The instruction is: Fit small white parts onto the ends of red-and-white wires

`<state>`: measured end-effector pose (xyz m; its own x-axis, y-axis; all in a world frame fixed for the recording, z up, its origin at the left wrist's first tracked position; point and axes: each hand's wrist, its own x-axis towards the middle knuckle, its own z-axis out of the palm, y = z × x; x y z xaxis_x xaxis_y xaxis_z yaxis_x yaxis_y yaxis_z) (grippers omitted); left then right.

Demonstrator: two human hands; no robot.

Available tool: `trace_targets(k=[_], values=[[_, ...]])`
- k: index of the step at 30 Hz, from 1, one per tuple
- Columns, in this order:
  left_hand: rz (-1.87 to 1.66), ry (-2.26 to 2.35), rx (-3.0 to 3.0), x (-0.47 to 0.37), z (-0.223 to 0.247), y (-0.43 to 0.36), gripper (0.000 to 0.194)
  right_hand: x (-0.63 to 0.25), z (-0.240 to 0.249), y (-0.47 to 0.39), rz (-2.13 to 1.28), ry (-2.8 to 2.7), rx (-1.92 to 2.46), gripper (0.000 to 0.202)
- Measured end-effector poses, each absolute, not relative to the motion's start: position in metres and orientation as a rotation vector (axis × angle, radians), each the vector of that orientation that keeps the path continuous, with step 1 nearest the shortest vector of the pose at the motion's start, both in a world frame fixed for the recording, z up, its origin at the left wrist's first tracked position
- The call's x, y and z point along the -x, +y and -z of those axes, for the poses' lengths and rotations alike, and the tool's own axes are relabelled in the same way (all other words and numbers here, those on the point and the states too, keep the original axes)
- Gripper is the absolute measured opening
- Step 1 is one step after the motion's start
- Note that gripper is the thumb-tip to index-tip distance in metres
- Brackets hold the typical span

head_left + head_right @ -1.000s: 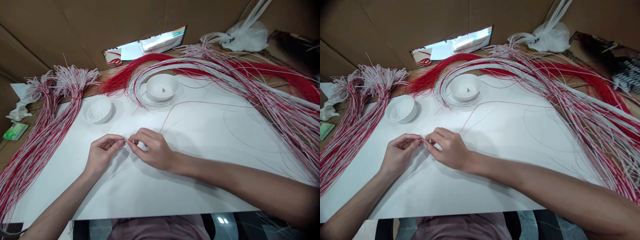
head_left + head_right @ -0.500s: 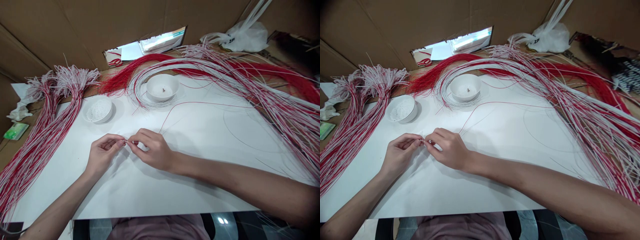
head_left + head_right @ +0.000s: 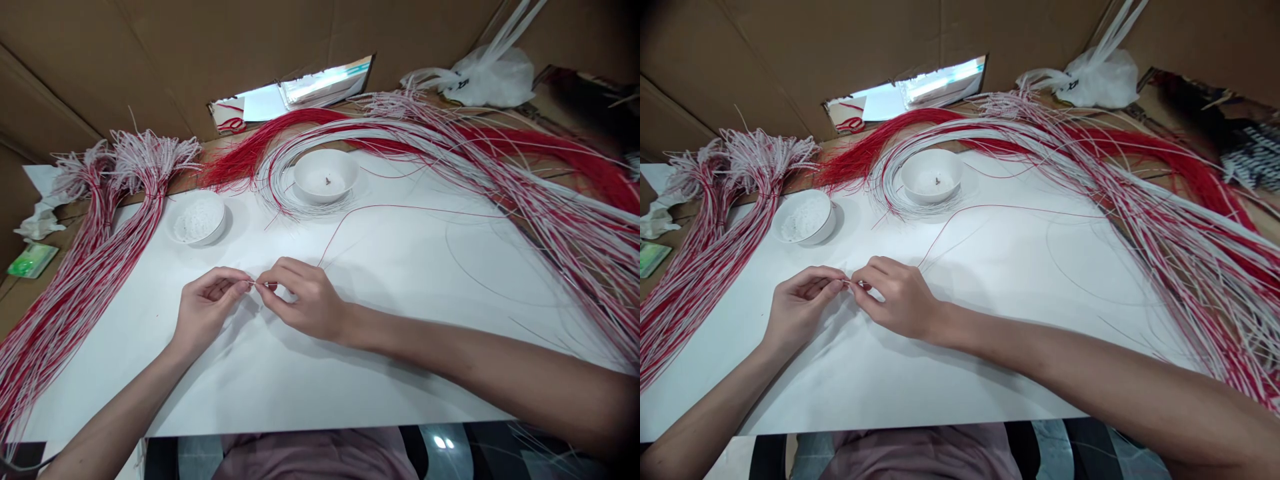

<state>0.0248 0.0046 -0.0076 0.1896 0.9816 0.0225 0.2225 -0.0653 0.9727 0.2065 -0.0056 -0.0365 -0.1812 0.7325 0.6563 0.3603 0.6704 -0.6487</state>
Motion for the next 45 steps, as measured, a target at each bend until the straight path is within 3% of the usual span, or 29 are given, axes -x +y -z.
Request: trace_targets(k=[18,30,45], values=[[-1.001,1.145,-1.592,-0.0239,0.0061,0.0043,0.005,-0.2058,0.0358,-0.0059,-0.401,-1.769,0.867,0.011],[-1.042,1.038,-1.936,-0.0184,0.0147,0.0059,0.016,-0.2066,0.0341,-0.0065,-0.412,-1.776,0.843,0.010],[-0.995,1.026,-1.715,-0.0224,0.0125,0.0059,0.008,-0.2064,0.0339,-0.0069,-0.440,-1.780,0.825,0.011]])
